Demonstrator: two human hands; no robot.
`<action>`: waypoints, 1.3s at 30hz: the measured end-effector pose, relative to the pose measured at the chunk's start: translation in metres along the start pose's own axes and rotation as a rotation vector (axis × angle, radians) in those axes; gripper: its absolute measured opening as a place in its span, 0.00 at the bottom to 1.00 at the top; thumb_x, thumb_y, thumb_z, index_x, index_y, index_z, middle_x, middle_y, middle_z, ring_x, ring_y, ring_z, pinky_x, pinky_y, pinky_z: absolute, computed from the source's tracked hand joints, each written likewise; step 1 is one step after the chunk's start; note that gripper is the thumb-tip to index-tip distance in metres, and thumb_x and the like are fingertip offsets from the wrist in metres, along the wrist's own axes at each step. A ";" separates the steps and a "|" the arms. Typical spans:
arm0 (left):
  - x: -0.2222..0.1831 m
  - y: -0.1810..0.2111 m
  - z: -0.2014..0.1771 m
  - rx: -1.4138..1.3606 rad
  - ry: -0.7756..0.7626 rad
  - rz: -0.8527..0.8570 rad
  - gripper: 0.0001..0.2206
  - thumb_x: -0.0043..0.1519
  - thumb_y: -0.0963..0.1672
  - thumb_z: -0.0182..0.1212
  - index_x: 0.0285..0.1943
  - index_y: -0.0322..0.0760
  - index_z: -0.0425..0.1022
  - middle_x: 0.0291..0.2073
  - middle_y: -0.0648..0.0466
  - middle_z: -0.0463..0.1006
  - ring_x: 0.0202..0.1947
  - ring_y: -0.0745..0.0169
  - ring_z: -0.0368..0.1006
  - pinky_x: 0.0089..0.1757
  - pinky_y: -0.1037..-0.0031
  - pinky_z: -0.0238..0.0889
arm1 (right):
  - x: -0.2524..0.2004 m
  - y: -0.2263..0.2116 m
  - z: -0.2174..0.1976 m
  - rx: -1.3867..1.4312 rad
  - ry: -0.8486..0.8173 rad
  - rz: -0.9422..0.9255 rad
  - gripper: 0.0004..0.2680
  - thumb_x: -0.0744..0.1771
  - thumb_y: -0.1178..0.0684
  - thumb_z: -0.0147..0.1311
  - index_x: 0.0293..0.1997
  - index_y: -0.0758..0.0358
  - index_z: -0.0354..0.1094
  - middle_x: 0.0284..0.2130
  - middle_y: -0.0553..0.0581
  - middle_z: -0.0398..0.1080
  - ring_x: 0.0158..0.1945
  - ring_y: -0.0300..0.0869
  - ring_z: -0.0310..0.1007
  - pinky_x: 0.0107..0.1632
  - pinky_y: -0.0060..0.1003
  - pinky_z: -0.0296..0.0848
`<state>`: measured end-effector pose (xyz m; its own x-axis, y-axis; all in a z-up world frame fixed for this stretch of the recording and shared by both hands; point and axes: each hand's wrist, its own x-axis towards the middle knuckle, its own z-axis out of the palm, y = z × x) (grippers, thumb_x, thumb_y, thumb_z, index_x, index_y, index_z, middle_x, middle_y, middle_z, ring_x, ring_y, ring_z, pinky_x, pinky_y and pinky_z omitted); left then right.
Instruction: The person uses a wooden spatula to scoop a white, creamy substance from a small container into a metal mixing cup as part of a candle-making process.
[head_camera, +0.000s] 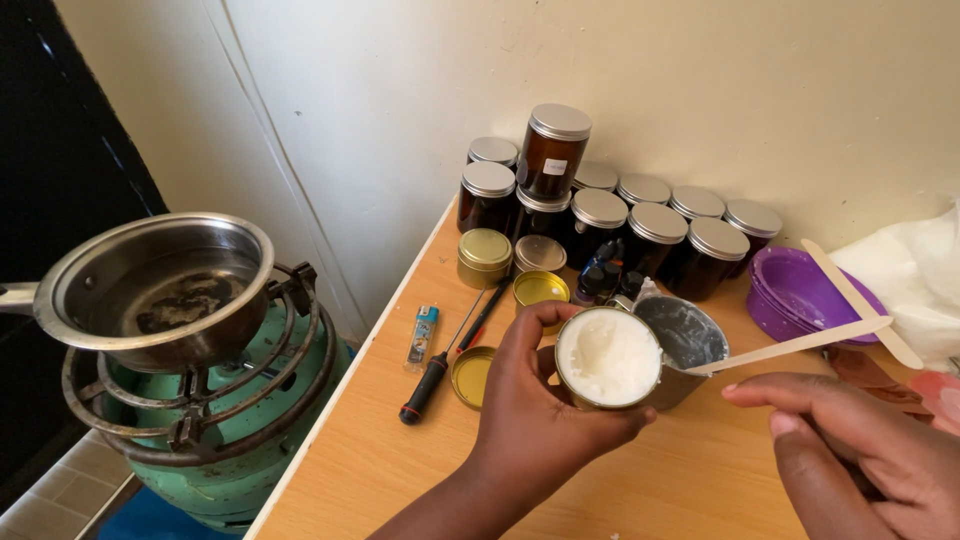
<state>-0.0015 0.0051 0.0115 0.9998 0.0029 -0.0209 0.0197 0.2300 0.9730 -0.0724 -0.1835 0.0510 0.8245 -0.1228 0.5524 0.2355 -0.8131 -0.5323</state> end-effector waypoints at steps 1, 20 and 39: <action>0.000 0.000 0.000 0.000 0.000 0.000 0.36 0.32 0.42 0.81 0.55 0.48 0.74 0.48 0.57 0.86 0.46 0.71 0.81 0.39 0.76 0.83 | -0.001 -0.001 0.000 0.000 0.000 0.000 0.11 0.68 0.60 0.53 0.46 0.55 0.87 0.14 0.50 0.62 0.19 0.36 0.48 0.27 0.30 0.48; 0.015 -0.024 -0.004 0.182 0.163 -0.001 0.38 0.31 0.46 0.83 0.56 0.51 0.73 0.54 0.63 0.79 0.42 0.70 0.79 0.38 0.77 0.76 | 0.001 0.005 0.000 0.004 0.001 0.071 0.11 0.68 0.60 0.52 0.42 0.57 0.88 0.20 0.53 0.71 0.21 0.39 0.56 0.30 0.32 0.52; 0.018 -0.032 -0.004 0.280 0.210 0.170 0.38 0.33 0.48 0.82 0.58 0.50 0.75 0.55 0.63 0.81 0.45 0.70 0.79 0.43 0.79 0.75 | 0.007 0.023 -0.006 0.053 0.022 0.183 0.11 0.72 0.59 0.49 0.44 0.59 0.84 0.11 0.54 0.54 0.16 0.37 0.42 0.24 0.32 0.37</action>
<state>0.0154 0.0017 -0.0214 0.9663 0.2235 0.1278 -0.1160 -0.0652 0.9911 -0.0641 -0.2064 0.0468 0.8449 -0.2785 0.4568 0.1103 -0.7448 -0.6581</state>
